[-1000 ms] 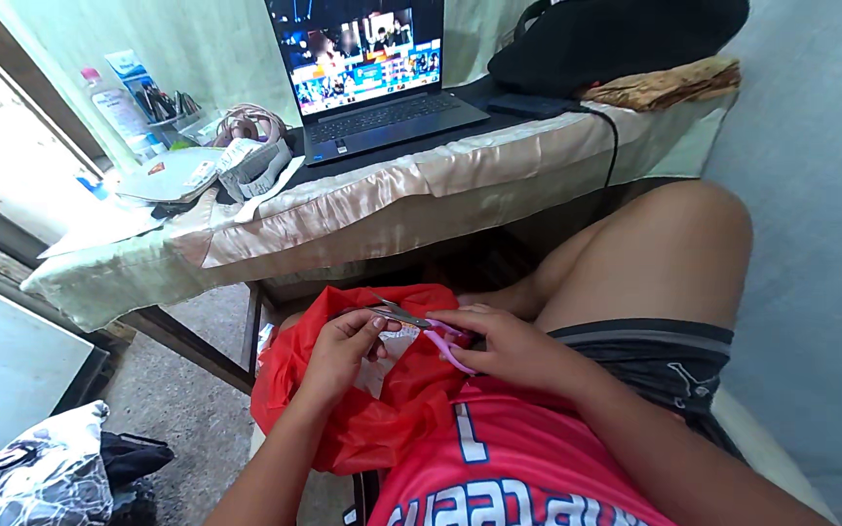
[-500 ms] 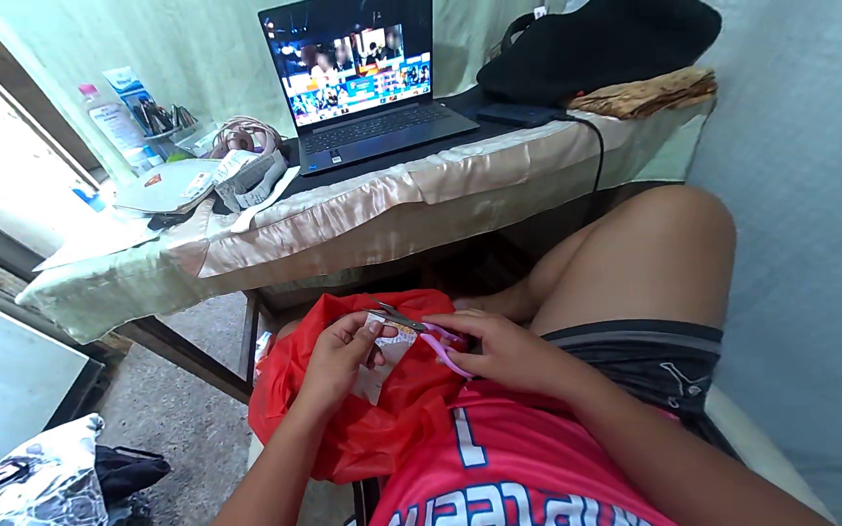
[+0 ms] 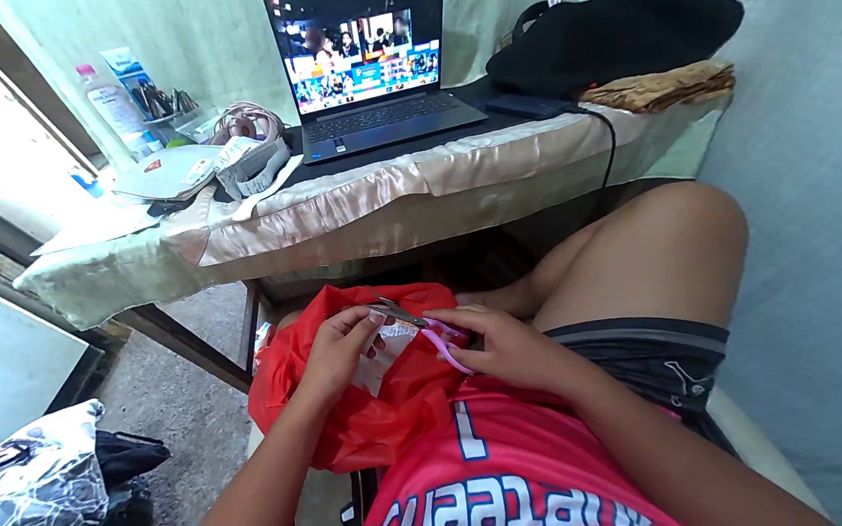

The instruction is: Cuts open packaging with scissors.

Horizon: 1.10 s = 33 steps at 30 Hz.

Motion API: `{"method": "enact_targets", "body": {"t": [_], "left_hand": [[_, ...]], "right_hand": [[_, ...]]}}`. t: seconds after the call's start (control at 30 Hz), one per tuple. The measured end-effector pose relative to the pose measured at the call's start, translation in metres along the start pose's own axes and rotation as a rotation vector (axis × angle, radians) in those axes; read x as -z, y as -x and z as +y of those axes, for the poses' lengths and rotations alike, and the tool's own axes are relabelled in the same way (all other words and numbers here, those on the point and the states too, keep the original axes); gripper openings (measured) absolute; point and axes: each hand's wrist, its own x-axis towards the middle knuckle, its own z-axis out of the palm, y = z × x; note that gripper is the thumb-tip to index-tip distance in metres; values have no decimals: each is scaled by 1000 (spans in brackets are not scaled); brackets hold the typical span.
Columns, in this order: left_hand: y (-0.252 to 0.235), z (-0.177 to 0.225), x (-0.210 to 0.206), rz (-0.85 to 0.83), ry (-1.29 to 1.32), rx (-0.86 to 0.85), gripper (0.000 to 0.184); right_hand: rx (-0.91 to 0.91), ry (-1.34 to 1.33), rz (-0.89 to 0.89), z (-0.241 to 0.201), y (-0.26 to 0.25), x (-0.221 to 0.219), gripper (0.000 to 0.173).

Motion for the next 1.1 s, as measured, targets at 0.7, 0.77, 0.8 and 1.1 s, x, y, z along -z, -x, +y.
{"method": "enact_targets", "body": {"t": [0.7,0.77,0.8,1.1], "left_hand": [[0,1,0,-8,10,25,24],[0,1,0,-10,-8,22,24],[0,1,0,-13,-13,20,24],[0,0,0,-23,-27,4,24]], "right_hand": [[26,25,-24,4,0,-1,51],[21,28,-26,5,0,0,50],[17,31,-27,5,0,1,49],[-10,31,-38,5,0,2,46]]}}
